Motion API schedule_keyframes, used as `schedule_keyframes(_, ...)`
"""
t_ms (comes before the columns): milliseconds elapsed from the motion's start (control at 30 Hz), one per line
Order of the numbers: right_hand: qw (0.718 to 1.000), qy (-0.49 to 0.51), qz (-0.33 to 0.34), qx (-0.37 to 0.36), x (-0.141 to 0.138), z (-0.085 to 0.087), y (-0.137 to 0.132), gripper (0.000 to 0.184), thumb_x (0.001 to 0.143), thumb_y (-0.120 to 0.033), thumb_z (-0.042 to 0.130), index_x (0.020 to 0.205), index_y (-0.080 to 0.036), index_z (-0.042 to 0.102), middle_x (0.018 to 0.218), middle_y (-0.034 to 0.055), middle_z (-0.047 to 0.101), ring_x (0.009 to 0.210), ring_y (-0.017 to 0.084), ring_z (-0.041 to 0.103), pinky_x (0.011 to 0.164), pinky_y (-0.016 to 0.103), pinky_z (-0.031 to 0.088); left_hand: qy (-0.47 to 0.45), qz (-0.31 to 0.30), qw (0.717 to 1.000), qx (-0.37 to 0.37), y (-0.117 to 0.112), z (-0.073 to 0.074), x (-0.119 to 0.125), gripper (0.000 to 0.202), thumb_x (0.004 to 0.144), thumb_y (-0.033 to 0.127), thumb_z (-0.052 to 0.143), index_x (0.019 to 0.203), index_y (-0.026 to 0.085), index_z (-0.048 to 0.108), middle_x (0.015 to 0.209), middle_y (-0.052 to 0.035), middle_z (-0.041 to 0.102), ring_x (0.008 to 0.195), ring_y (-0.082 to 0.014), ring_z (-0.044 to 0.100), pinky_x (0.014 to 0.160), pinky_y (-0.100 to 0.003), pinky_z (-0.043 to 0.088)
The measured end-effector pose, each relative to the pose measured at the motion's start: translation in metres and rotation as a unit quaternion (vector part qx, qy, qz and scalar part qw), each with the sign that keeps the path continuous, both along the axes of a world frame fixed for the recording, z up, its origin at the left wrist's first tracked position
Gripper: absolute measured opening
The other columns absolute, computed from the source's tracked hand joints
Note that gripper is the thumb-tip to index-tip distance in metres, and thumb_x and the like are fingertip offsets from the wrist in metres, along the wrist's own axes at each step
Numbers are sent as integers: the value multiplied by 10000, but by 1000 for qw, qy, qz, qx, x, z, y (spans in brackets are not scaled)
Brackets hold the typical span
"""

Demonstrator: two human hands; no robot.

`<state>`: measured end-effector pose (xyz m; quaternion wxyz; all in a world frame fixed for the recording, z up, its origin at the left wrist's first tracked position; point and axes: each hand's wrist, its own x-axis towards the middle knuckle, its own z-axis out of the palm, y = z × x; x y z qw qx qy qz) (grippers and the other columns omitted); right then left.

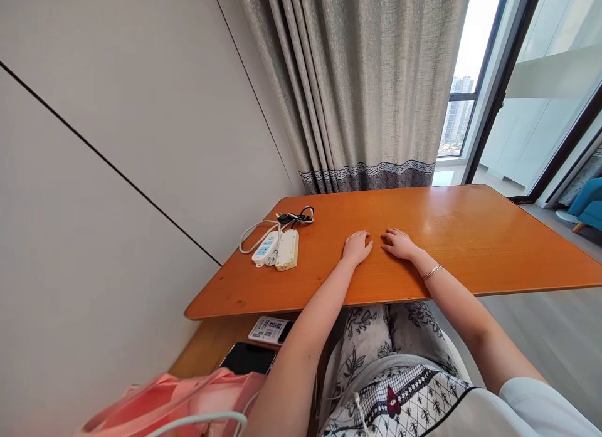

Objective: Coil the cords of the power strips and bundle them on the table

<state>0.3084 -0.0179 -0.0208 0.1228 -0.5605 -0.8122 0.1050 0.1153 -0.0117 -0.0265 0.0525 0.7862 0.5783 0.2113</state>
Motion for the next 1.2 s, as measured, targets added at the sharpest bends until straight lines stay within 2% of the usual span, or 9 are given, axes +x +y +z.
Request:
schedule_keyframes(833,1000,0,-4,-8,-1,2,-3,503,950,-414,548,1403,-195,546,1558,127,412,1483,293,306,1213,427,246,-6,-7,1000,-6,-1,1,-1,300,925,296,541,1189,187,636,1357,-101,627,1325,-252,514,1125,-383,367)
schedule_keyframes(1200,1000,1,-3,-5,-1,6,-6,504,954,-410,539,1408,-190,545,1551,130,423,1479,302,312,1211,435,249,-19,-13,1000,3,1,-1,-2,301,908,281,555,1174,174,647,1334,-124,639,1298,-269,537,1110,-402,379)
